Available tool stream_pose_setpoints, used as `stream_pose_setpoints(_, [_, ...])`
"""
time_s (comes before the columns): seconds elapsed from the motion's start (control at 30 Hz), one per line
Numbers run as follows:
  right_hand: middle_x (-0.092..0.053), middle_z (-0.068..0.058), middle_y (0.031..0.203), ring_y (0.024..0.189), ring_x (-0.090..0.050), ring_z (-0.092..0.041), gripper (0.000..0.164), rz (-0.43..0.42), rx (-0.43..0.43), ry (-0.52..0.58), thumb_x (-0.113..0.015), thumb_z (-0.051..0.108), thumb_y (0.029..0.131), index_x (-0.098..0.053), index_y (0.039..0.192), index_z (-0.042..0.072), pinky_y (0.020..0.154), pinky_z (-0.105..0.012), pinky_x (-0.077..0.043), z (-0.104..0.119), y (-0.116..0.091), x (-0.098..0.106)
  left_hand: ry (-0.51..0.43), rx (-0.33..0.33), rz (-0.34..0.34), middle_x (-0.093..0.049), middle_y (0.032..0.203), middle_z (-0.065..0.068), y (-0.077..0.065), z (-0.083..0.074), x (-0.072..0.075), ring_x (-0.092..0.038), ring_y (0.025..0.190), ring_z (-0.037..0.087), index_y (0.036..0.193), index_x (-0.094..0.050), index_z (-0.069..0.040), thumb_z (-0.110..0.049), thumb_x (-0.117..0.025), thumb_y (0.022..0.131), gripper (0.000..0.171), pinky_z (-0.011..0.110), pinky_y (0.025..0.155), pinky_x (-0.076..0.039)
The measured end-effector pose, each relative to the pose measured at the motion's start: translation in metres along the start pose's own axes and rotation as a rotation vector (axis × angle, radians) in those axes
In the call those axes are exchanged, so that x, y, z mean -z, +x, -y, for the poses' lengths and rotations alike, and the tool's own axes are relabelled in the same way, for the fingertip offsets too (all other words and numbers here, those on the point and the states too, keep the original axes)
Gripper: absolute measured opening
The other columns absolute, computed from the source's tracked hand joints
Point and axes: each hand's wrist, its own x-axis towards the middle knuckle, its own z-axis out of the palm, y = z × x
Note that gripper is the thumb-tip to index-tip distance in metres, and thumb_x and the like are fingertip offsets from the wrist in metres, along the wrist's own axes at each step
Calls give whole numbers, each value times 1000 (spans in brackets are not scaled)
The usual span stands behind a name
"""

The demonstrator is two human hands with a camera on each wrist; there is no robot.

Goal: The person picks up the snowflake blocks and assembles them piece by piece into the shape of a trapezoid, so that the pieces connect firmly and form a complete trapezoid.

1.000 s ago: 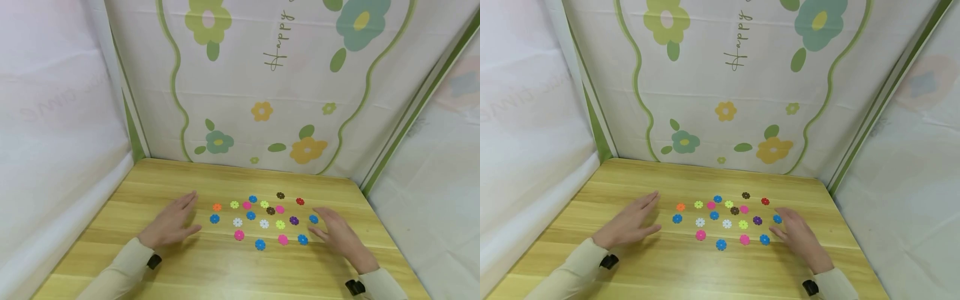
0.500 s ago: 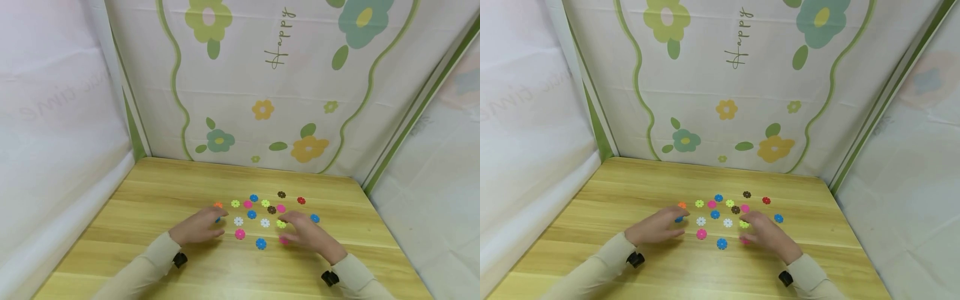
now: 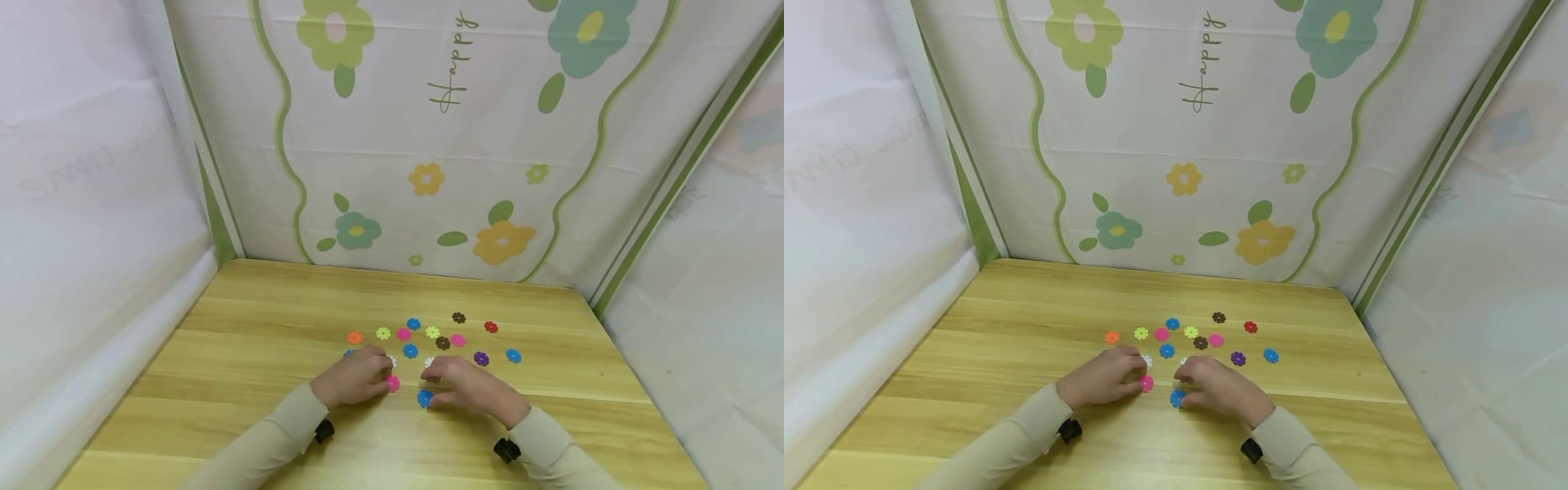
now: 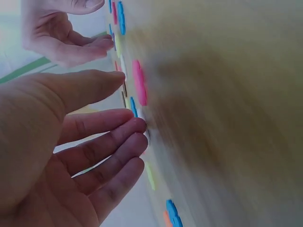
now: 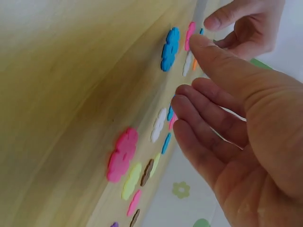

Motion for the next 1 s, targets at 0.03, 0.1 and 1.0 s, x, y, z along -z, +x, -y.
stream_pose_setpoints(0.03, [-75,-4,114,103,-71,-14,35,11,4,-1,-83,22,92,-75,121,5,90,-25,-60,1,1,0,12,2,1,-63,90,-3,1,-1,0,-48,81,8,93,-71,-11,-24,-78,98,16,24,77,-49])
stream_pose_setpoints(0.1, [-75,-3,110,99,-70,-11,32,30,19,-3,-84,21,91,-76,117,5,88,-22,-59,2,5,-1,29,7,4,-59,85,-4,4,-3,-1,-46,78,7,87,-68,-13,-26,-78,98,20,22,74,-46])
stream_pose_setpoints(1.0, [-71,11,82,70,-56,2,14,83,-87,5,-87,13,86,-74,86,15,68,-16,-52,10,25,6,-240,112,65,-59,75,-6,16,-3,-1,-46,67,4,87,-67,-8,-15,-83,93,19,19,63,-44])
